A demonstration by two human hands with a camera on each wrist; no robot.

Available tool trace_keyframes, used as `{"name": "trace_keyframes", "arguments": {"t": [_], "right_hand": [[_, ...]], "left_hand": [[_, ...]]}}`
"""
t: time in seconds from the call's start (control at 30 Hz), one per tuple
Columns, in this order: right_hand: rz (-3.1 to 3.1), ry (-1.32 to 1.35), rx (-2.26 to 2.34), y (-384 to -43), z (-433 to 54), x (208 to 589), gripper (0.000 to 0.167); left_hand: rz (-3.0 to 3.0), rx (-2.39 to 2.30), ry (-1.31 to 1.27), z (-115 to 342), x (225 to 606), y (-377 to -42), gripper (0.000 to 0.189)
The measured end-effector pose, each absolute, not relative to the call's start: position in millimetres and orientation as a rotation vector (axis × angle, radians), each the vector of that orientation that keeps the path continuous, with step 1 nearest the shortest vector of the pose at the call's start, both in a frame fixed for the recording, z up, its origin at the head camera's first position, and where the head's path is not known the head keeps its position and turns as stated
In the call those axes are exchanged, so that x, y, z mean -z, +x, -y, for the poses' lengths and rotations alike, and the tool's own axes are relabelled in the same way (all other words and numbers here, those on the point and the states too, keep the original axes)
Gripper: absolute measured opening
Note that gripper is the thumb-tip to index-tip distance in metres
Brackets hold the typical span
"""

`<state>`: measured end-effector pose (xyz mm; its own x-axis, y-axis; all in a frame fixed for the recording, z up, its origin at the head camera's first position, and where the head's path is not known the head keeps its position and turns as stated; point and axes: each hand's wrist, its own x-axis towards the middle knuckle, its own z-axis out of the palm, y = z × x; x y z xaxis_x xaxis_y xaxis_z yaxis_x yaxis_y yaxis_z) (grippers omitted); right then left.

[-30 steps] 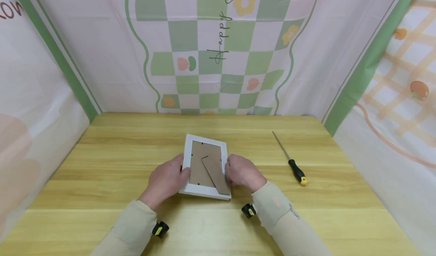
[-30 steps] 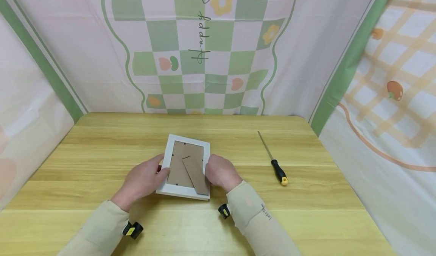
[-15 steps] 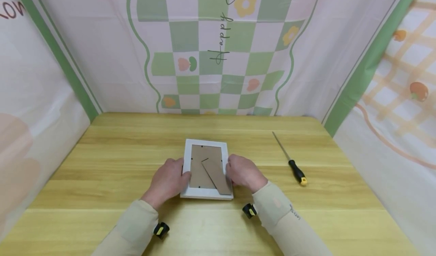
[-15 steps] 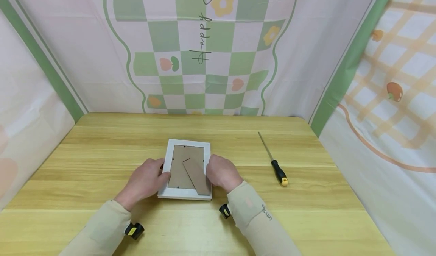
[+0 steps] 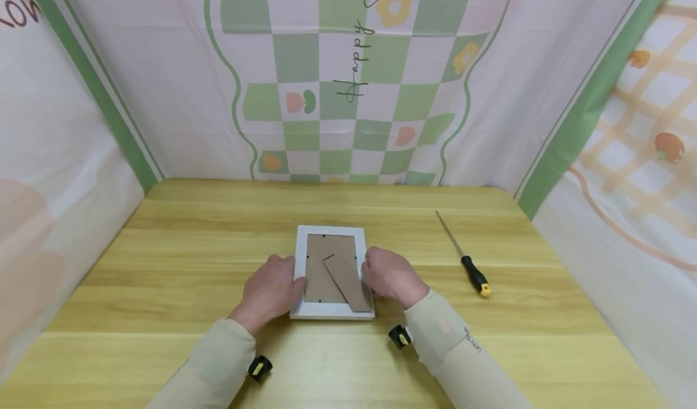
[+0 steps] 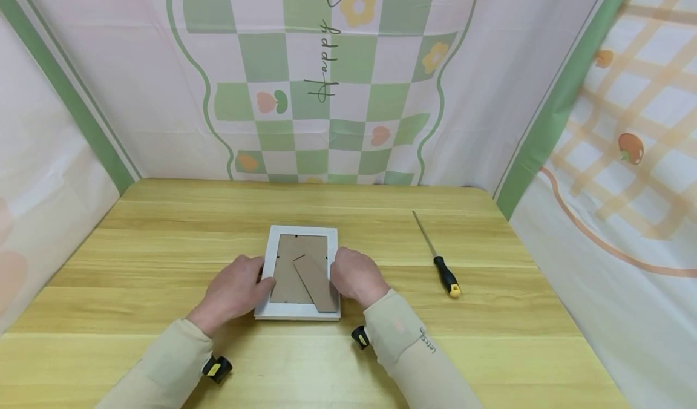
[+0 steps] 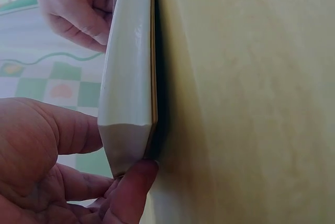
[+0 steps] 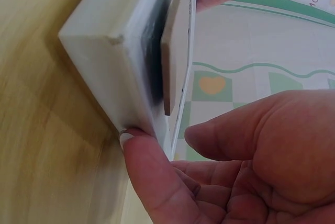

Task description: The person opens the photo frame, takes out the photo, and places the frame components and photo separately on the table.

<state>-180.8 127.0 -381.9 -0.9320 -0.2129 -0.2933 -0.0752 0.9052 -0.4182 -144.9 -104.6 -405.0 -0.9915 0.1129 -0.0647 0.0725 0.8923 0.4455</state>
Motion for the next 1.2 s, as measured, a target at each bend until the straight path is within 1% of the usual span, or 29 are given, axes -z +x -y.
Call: {"name": "trace_keyframes", "arguments": {"t": [0.3, 0.6, 0.67, 0.8, 0.87, 0.9, 1.07, 1.2], "right_hand": [[-2.753, -0.223, 0.545, -180.5, -127.8, 381.6, 0.025], [-2.789, -0.248, 0.461, -182.6, -129.9, 382.1, 0.023], [-2.801, -0.254, 0.447, -182.8, -130.4, 382.2, 0.023], [-2.812, -0.271, 0.449, -182.6, -131.9, 382.4, 0.023], [-2.814, -0.277, 0.450, -182.7, -132.4, 382.6, 0.023], [-2.813, -0.276, 0.454, -182.8, -132.6, 382.9, 0.023], [-2.822, -0.282, 0.447, -183.8, -132.7, 384.5, 0.023], [-2.823, -0.280, 0.449, -184.0, -132.9, 384.3, 0.024]], "left_hand": [[-2.987, -0.650, 0.178, 103.9, 411.1, -144.9, 0.025], [-2.948, -0.726, 0.188, 99.9, 409.8, -144.2, 0.025], [-2.927, -0.759, 0.185, 98.3, 408.7, -143.5, 0.034], [-2.895, -0.759, 0.160, 95.2, 406.0, -142.1, 0.070], [-2.887, -0.754, 0.154, 94.6, 405.4, -141.7, 0.081], [-2.884, -0.753, 0.154, 94.5, 405.2, -141.5, 0.084], [-2.873, -0.780, 0.160, 94.9, 406.2, -141.8, 0.084], [-2.874, -0.765, 0.166, 95.3, 406.9, -142.2, 0.090]]}}
